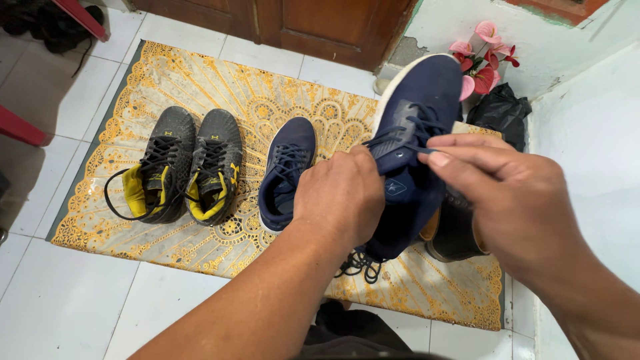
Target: The person removes the laces from a pair of black shoes and places them on the mat. Then, the person picks up a blue sneaker and begins threading the laces through the eyelets, pulling them tight and adjusting the fit.
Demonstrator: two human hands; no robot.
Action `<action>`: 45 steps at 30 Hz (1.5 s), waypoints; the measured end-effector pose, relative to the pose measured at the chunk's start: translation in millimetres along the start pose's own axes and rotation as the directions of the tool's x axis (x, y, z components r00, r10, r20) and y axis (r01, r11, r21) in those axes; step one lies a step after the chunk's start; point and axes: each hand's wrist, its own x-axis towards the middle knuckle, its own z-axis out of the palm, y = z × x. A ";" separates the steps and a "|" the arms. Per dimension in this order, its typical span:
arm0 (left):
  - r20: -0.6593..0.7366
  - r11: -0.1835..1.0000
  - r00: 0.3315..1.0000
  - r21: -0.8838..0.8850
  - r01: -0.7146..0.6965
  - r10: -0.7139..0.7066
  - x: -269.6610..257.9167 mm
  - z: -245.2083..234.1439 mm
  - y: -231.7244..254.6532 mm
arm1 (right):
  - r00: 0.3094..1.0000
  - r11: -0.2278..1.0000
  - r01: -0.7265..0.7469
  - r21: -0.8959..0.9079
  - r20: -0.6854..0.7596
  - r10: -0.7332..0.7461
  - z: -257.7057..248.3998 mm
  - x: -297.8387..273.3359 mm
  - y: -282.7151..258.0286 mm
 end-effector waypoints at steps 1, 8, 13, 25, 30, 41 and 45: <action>0.004 1.000 1.000 -0.013 0.015 -0.015 0.3 -1.2 -1.3 | 0.999 0.977 -0.033 0.210 -0.005 0.035 -2.5 0.6 1.8; 0.007 1.000 1.000 0.008 -0.020 0.020 -2.5 -3.9 -3.6 | 0.989 0.577 -0.143 0.804 0.095 0.113 -14.1 5.1 16.6; -0.012 0.997 0.997 0.002 -0.072 0.072 -3.4 -3.2 -4.1 | 0.981 0.833 -0.180 0.523 0.041 0.187 -4.7 10.9 15.2; -0.028 0.975 0.978 0.083 -0.204 0.207 -4.7 -1.2 -16.3 | 0.994 0.823 -0.073 -0.564 -0.110 0.013 28.8 -9.5 -28.2; -0.083 0.963 0.962 0.093 -0.254 0.261 -4.3 2.5 -25.8 | 0.897 0.719 -0.423 -0.551 -0.146 0.417 26.9 -0.3 -32.0; 0.061 0.983 0.987 0.097 -0.154 0.149 -7.9 -13.3 -52.6 | 0.965 0.949 -0.258 0.179 0.010 0.261 41.8 -21.4 -17.2; 0.026 0.979 0.982 0.084 -0.187 0.185 -8.5 -16.0 -55.8 | 0.960 0.952 -0.271 0.143 -0.034 0.278 41.6 -12.7 -23.5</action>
